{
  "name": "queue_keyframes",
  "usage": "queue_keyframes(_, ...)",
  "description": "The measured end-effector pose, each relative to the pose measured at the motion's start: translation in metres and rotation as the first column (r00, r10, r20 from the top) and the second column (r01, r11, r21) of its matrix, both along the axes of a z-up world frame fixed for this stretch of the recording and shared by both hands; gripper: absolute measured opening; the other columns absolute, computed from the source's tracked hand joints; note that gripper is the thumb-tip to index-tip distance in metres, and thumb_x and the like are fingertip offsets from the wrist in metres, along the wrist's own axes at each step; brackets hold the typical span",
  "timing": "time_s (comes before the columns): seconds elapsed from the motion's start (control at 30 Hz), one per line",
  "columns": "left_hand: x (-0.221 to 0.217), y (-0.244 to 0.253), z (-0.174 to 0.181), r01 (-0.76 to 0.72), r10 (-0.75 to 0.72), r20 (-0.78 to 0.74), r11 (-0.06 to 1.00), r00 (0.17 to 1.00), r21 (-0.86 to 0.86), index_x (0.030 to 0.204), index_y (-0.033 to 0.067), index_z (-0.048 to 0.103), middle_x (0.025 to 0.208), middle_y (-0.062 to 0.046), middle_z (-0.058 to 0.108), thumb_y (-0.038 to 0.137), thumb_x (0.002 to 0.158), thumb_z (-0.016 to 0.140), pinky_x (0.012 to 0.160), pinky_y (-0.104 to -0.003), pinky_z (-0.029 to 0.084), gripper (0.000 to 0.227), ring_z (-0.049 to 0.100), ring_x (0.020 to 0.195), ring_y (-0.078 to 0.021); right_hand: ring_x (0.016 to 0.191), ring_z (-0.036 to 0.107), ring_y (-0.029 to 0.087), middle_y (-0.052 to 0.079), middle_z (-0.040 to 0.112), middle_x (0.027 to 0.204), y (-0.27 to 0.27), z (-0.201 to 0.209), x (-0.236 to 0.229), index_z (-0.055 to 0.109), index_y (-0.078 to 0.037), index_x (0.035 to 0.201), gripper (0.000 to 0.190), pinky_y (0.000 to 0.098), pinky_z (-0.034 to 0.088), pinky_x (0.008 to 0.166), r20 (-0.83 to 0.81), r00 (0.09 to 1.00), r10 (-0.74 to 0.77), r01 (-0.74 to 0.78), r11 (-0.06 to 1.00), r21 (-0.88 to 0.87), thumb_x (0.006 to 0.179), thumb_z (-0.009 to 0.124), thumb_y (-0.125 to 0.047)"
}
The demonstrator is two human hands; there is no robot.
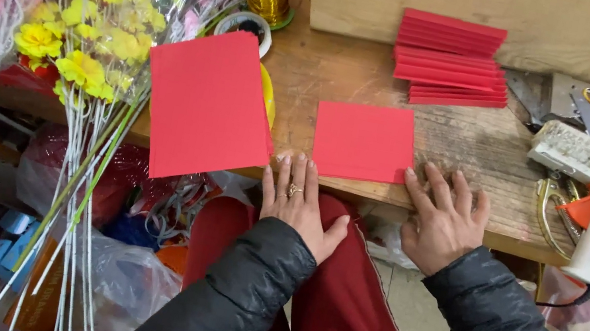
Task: Folding small red paper strips into accordion-like shapes for decorations.
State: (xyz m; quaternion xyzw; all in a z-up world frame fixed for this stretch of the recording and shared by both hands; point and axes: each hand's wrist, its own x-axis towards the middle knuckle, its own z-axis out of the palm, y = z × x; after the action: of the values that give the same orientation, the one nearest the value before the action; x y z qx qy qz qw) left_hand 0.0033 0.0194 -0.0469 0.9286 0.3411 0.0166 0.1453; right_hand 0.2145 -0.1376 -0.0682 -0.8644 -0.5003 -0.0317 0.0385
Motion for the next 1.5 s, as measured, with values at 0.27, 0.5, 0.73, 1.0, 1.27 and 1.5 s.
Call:
queue_keyframes(0.27, 0.003, -0.038, -0.005, 0.008, -0.201, 0.526, 0.938, 0.827, 0.346, 0.117, -0.0002, 0.070, 0.138, -0.029, 0.055, 0.044, 0.082, 0.073, 0.119, -0.074, 0.022, 0.056, 0.032, 0.148, -0.0596, 0.104, 0.073, 0.030, 0.017, 0.078, 0.111, -0.027, 0.009, -0.062, 0.077, -0.011, 0.129, 0.053, 0.0432, 0.059, 0.084, -0.854, 0.514, -0.088, 0.653, 0.685, 0.323, 0.083, 0.090, -0.034)
queue_keyframes(0.5, -0.001, -0.062, 0.040, 0.166, -0.259, 0.630, 0.965, 0.732, 0.204, 0.123, 0.0041, 0.075, 0.152, -0.027, 0.050, 0.035, 0.095, 0.066, 0.117, -0.076, 0.025, 0.042, 0.037, 0.145, -0.0569, 0.065, 0.062, 0.018, 0.010, 0.071, 0.081, 0.005, -0.004, -0.075, 0.073, -0.004, 0.103, 0.009, 0.0304, 0.049, 0.056, -0.924, -0.144, 0.353, 0.850, 0.523, 0.067, 0.098, 0.072, -0.012)
queue_keyframes(0.73, -0.009, -0.017, 0.068, -0.171, -0.278, 0.759, 0.875, 0.589, 0.453, 0.157, 0.0014, 0.046, 0.164, -0.033, 0.030, 0.025, 0.086, 0.085, 0.119, -0.070, 0.035, 0.084, 0.033, 0.151, -0.0573, 0.091, 0.069, 0.024, 0.002, 0.069, 0.108, 0.031, 0.048, -0.015, 0.081, -0.026, 0.124, 0.039, 0.0334, 0.058, 0.074, 0.326, 0.944, 0.054, -0.278, 0.662, 0.696, 0.088, 0.076, -0.013)
queue_keyframes(1.0, 0.050, 0.061, -0.076, 0.021, -0.541, 0.555, 0.728, 0.631, 0.686, 0.127, 0.0130, 0.074, 0.120, -0.016, 0.071, 0.020, 0.094, 0.071, 0.094, -0.053, 0.058, 0.033, 0.067, 0.123, -0.0418, 0.095, 0.062, 0.022, -0.002, 0.056, 0.098, 0.044, 0.023, 0.014, 0.078, -0.031, 0.116, 0.029, 0.0298, 0.055, 0.077, 0.503, 0.845, 0.179, -0.425, 0.797, 0.430, 0.091, 0.070, -0.022)
queue_keyframes(1.27, 0.054, 0.084, -0.092, 0.160, -0.389, 0.449, 0.869, 0.804, 0.468, 0.124, 0.0330, 0.068, 0.091, 0.004, 0.064, 0.040, 0.107, 0.051, 0.081, -0.038, 0.058, 0.025, 0.069, 0.093, -0.0224, 0.107, 0.065, 0.025, -0.004, 0.070, 0.099, 0.049, -0.006, 0.024, 0.081, -0.028, 0.113, 0.018, 0.0391, 0.052, 0.089, -0.060, 0.939, 0.339, -0.250, 0.791, 0.559, 0.097, 0.077, -0.035)
queue_keyframes(1.5, 0.062, 0.103, -0.068, 0.285, -0.424, 0.549, 0.902, 0.720, 0.323, 0.119, 0.0307, 0.073, 0.095, 0.000, 0.068, 0.045, 0.101, 0.064, 0.080, -0.044, 0.060, 0.025, 0.071, 0.090, -0.0295, 0.105, 0.073, 0.028, 0.002, 0.078, 0.099, 0.069, -0.001, 0.035, 0.082, -0.027, 0.112, 0.022, 0.0443, 0.057, 0.091, -0.528, 0.836, 0.153, 0.126, 0.882, 0.455, 0.090, 0.085, -0.031)
